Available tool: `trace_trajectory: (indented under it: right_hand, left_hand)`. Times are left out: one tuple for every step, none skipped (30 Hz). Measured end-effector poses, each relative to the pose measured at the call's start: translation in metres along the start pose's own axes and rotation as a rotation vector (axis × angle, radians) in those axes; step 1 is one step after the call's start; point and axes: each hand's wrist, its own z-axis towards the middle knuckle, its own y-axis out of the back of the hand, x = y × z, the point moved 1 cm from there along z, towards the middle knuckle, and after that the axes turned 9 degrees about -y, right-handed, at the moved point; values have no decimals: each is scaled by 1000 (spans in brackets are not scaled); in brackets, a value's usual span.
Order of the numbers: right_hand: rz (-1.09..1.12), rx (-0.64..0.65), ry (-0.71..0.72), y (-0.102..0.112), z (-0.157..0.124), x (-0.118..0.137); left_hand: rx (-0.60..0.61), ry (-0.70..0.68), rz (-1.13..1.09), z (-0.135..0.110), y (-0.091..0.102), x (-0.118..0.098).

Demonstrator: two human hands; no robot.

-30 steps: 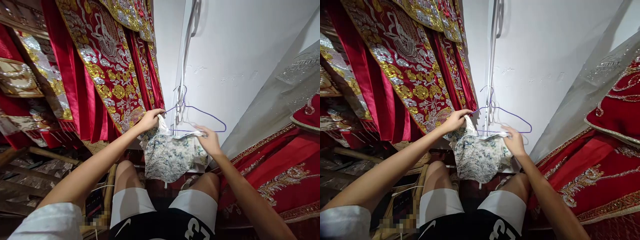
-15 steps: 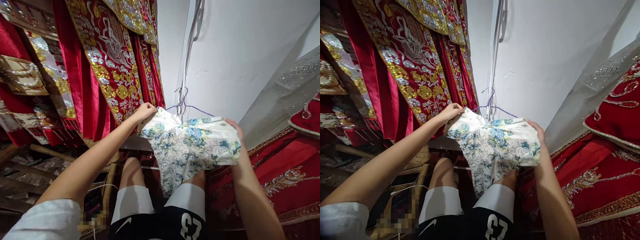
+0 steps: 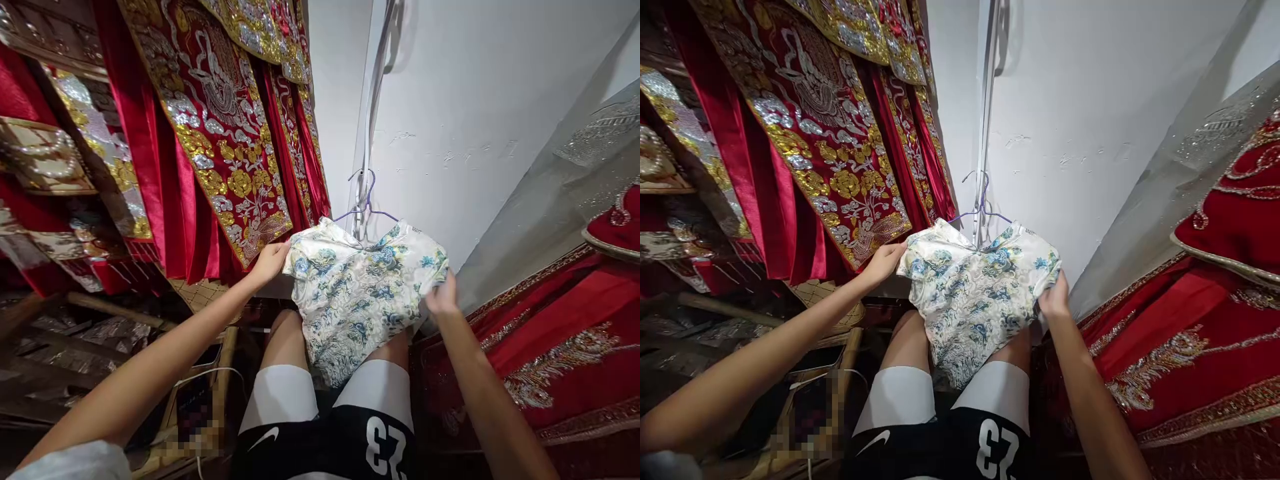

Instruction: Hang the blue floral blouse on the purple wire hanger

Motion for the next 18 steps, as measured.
trace_trajectory:
  right_hand:
    - [29, -32, 1, 1, -1, 4]
    - [48, -72, 22, 0, -2, 10]
    - [69, -120, 62, -2, -4, 17]
    - [98, -168, 111, -6, -6, 24]
    - [118, -200, 158, -11, -10, 32]
    - [123, -213, 196, -17, -14, 40]
    - [110, -213, 227, -23, -18, 48]
    - [79, -201, 246, -29, -22, 57]
    - [33, -178, 250, -34, -26, 65]
    - [-15, -155, 248, -38, -29, 73]
    - [-49, -144, 252, -41, -32, 80]
    - [-59, -153, 265, -42, -34, 87]
    - [-48, -176, 281, -42, -38, 92]
    - [-23, -216, 300, -42, -42, 96]
    - [6, -269, 329, -42, -48, 97]
    - [24, -316, 361, -41, -57, 97]
    - [15, -346, 388, -41, -68, 94]
    - [-31, -353, 419, -41, -82, 90]
  left_hand:
    - [-30, 64, -99, -6, -2, 3]
    - [-71, 109, -196, -8, -6, 3]
    - [-121, 132, -284, -9, -10, 1]
    - [-172, 134, -357, -6, -14, -4]
    - [-219, 122, -416, -1, -18, -10]
    - [-258, 98, -462, 5, -22, -17]
    - [-285, 71, -499, 11, -24, -24]
    - [-302, 51, -526, 18, -26, -30]
    - [-307, 42, -543, 24, -27, -35]
    - [-297, 39, -552, 30, -27, -39]
    - [-272, 31, -552, 34, -26, -42]
    - [-234, 8, -541, 37, -25, -45]
    - [-191, -41, -512, 39, -23, -47]
    - [-152, -116, -455, 40, -21, -50]
    - [-117, -211, -365, 40, -20, -53]
    - [-87, -317, -242, 38, -20, -56]
    - [-52, -420, -97, 36, -21, -58]
    - [-1, -508, 58, 33, -24, -61]
